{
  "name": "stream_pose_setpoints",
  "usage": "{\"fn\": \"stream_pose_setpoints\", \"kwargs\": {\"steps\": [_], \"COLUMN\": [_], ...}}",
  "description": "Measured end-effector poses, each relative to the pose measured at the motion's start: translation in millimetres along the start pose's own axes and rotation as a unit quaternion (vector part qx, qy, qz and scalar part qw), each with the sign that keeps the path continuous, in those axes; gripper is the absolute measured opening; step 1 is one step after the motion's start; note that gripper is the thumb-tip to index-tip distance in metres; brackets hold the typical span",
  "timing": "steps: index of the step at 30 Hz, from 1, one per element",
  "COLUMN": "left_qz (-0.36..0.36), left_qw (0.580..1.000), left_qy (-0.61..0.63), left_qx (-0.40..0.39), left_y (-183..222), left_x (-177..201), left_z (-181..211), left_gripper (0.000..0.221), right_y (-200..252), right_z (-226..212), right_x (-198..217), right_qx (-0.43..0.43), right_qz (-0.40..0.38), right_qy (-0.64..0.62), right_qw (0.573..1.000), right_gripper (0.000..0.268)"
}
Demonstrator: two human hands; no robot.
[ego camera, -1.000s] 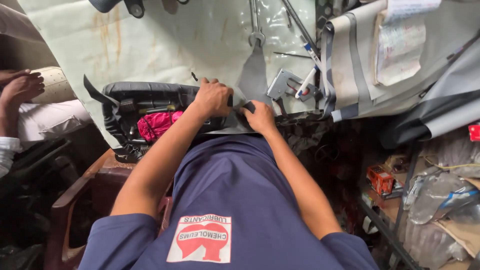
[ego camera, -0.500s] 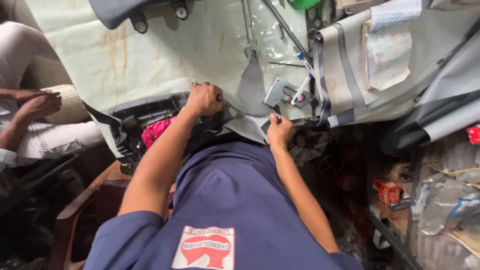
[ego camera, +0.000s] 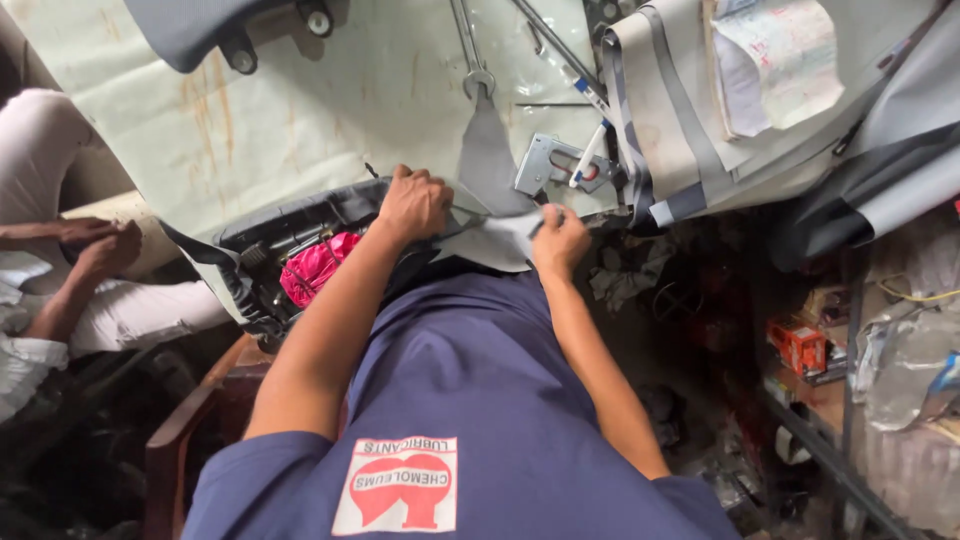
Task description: Reupholstering a motorcycle seat by stretching and stapling a new cover onto the base.
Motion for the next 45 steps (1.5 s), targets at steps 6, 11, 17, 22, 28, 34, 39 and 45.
{"fn": "stream_pose_setpoints", "kwargs": {"steps": [6, 11, 17, 22, 28, 34, 39, 45], "left_qz": [0.015, 0.003, -0.008, 0.008, 0.073, 0.057, 0.131, 0.098], "left_qw": [1.000, 0.999, 0.999, 0.999, 0.982, 0.951, 0.946, 0.950], "left_qy": [-0.009, -0.015, -0.014, -0.050, 0.162, 0.272, 0.242, 0.157], "left_qx": [0.011, 0.045, 0.041, 0.015, 0.070, 0.138, 0.172, 0.252], "left_y": [3, -3, 3, -11, 0, 1, 15, 7], "left_x": [-6, -6, -3, -1, 27, 65, 61, 36], "left_z": [-3, -7, -4, -6, 1, -6, -31, -36], "left_gripper": [0.012, 0.013, 0.014, 0.015, 0.022, 0.023, 0.032, 0.051], "right_y": [4, 2, 3, 3, -55, -134, -75, -53], "right_z": [20, 41, 121, 288, 116, -7, -99, -99], "right_x": [16, 24, 125, 429, 395, 155, -41, -105], "right_qx": [-0.089, -0.112, -0.127, -0.077, 0.041, 0.309, 0.394, 0.505], "right_qz": [0.047, 0.068, 0.135, 0.206, 0.284, 0.144, -0.256, -0.308], "right_qy": [-0.009, -0.032, -0.130, -0.251, -0.268, -0.060, -0.155, 0.122], "right_qw": [0.995, 0.991, 0.974, 0.943, 0.920, 0.938, 0.869, 0.797], "right_gripper": [0.029, 0.028, 0.026, 0.026, 0.040, 0.048, 0.032, 0.029]}}
Point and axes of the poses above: each hand's wrist, its own y-axis away from the middle knuckle, its own x-axis out of the back of the hand, z = x × y, the point moved 2 cm from there along -y, towards the middle knuckle, and after that the axes turned 15 degrees about x, right-handed, at the moved point
